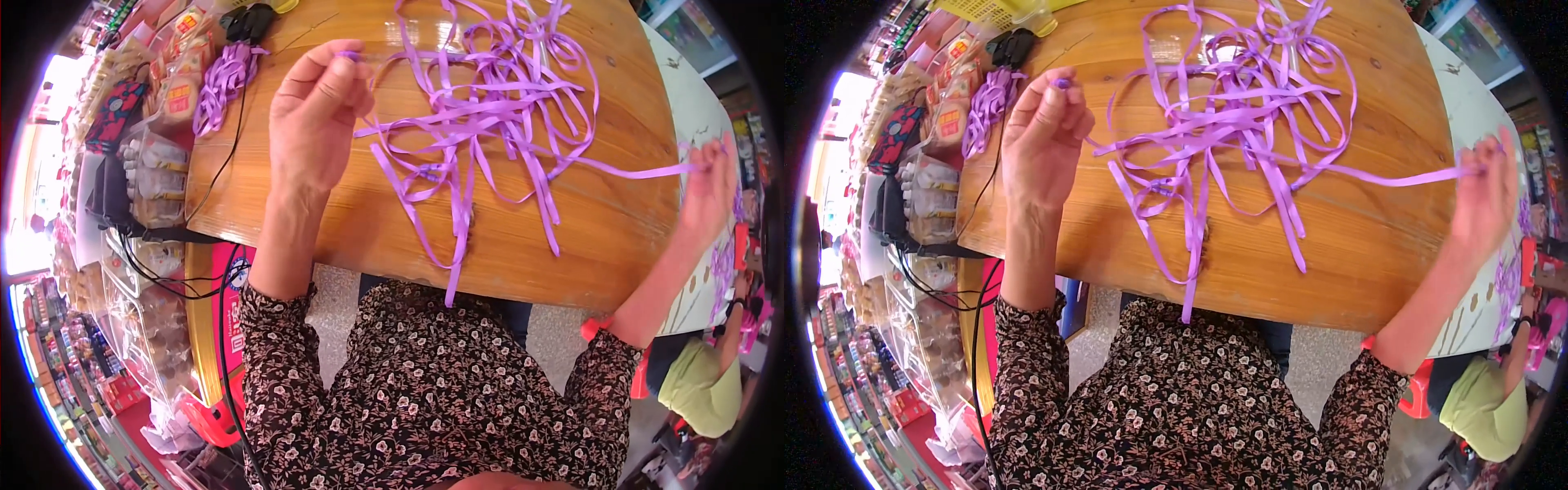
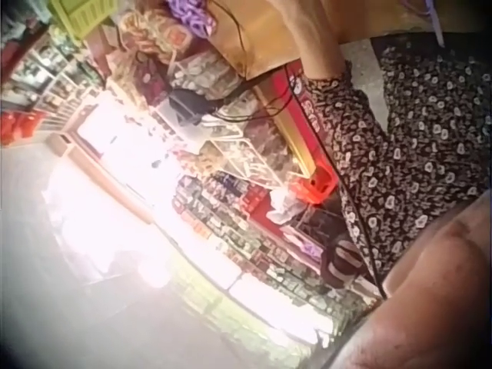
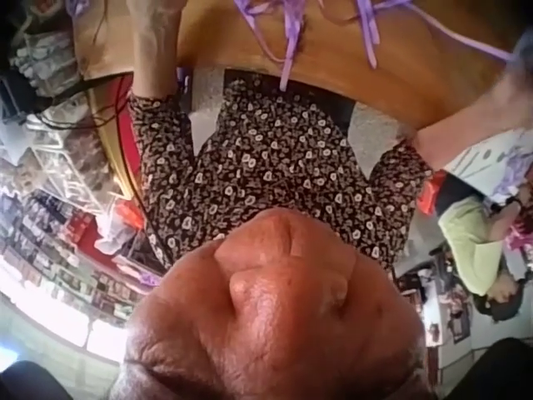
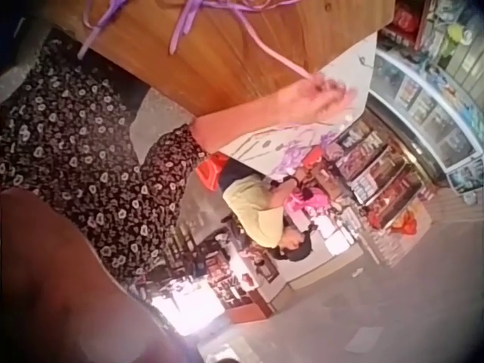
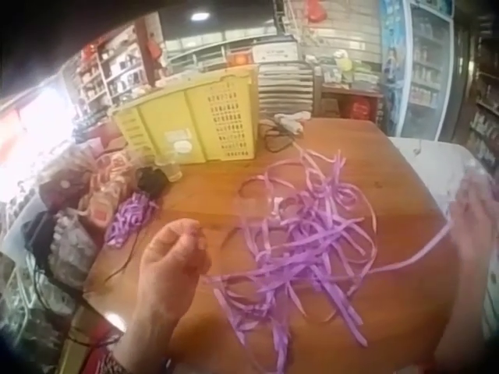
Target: Tying knots in purple plastic ribbons to create a woven structure.
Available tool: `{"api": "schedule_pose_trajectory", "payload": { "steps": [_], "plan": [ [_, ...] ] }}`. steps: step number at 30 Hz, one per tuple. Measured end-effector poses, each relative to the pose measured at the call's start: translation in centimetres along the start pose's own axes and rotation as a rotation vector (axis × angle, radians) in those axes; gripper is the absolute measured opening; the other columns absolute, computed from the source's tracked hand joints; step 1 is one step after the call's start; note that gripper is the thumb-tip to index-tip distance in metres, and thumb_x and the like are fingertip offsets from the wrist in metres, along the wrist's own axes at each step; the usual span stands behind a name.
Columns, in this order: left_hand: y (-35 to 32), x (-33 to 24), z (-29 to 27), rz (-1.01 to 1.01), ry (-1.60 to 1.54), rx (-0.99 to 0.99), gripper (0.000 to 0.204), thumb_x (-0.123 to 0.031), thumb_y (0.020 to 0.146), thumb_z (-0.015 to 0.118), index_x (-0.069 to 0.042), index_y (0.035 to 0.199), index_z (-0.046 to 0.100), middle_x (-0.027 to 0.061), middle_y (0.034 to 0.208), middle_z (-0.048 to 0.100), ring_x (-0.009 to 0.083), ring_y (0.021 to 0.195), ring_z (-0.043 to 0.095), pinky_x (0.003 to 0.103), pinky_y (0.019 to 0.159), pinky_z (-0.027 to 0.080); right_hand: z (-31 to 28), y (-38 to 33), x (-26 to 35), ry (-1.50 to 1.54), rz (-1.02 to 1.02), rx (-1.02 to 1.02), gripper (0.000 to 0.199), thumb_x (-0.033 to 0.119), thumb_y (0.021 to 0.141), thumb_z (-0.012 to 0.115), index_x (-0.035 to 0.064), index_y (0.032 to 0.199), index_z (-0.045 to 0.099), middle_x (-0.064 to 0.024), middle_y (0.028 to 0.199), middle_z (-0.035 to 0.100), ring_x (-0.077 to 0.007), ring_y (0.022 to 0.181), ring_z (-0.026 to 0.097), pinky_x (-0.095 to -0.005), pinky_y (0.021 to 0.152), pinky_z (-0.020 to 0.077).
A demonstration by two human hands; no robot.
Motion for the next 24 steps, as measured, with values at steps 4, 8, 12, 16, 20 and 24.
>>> {"api": "schedule_pose_trajectory", "payload": {
  "steps": [4,8,12,16,20,24],
  "plan": [
    [-1.8,1.0,2.5,-0.036,0.200,0.046,0.020,-0.001,0.085,0.058,0.001,0.105,0.059,0.0063,0.086,0.063,0.0066,0.063,0.049,0.020,0.058,0.040,5.7,-3.6,-3.1,-0.446,-0.044,0.285,0.032,0.001,0.087,0.057,-0.0021,0.118,0.054,-0.0067,0.097,0.061,-0.0084,0.076,0.053,-0.0212,0.067,0.0423],
    [-2.4,3.1,4.4,-0.130,0.202,0.113,0.018,0.000,0.085,0.058,-0.001,0.103,0.062,0.0030,0.083,0.064,0.0047,0.063,0.048,0.019,0.056,0.039,9.4,-6.4,-4.8,-0.595,-0.044,0.366,0.029,-0.004,0.086,0.054,-0.0043,0.115,0.054,-0.0053,0.092,0.061,-0.0116,0.086,0.057,-0.0228,0.083,0.0440],
    [-3.3,4.4,6.3,-0.200,0.302,0.152,0.019,-0.001,0.086,0.056,-0.004,0.103,0.064,-0.0013,0.085,0.063,0.0012,0.070,0.051,0.016,0.060,0.041,10.6,-8.3,-6.3,-0.531,0.063,0.465,0.019,-0.007,0.084,0.056,-0.0046,0.103,0.058,-0.0074,0.093,0.061,-0.0124,0.084,0.058,-0.0235,0.079,0.0462],
    [-3.9,5.5,8.5,-0.243,0.390,0.228,0.019,0.000,0.087,0.055,-0.003,0.104,0.064,0.0001,0.089,0.063,0.0047,0.081,0.055,0.018,0.070,0.044,12.8,-9.8,-6.7,-0.571,0.003,0.665,0.018,-0.008,0.083,0.056,-0.0047,0.101,0.059,-0.0092,0.092,0.060,-0.0146,0.082,0.059,-0.0240,0.076,0.0471],
    [-3.5,6.4,9.9,-0.117,0.512,0.350,0.020,0.001,0.087,0.055,0.000,0.105,0.062,0.0019,0.093,0.062,0.0081,0.090,0.056,0.021,0.081,0.044,14.6,-11.3,-5.8,-0.613,-0.166,0.854,0.023,-0.009,0.079,0.060,-0.0058,0.102,0.059,-0.0108,0.096,0.060,-0.0150,0.082,0.059,-0.0241,0.074,0.0478],
    [-3.8,7.9,11.1,-0.225,0.330,0.336,0.023,0.003,0.086,0.055,0.001,0.109,0.059,0.0027,0.092,0.062,0.0081,0.090,0.056,0.022,0.081,0.045,13.9,-11.3,-6.3,-0.513,-0.021,0.726,0.027,-0.009,0.078,0.062,-0.0052,0.105,0.059,-0.0113,0.097,0.060,-0.0146,0.083,0.060,-0.0225,0.073,0.0480]
  ]
}}
Point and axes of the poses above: each hand's wrist, its own y-axis towards the middle knuckle, its own z-axis out of the palm, x = y × z, the point moved 9 cm from there along y, towards the middle knuckle
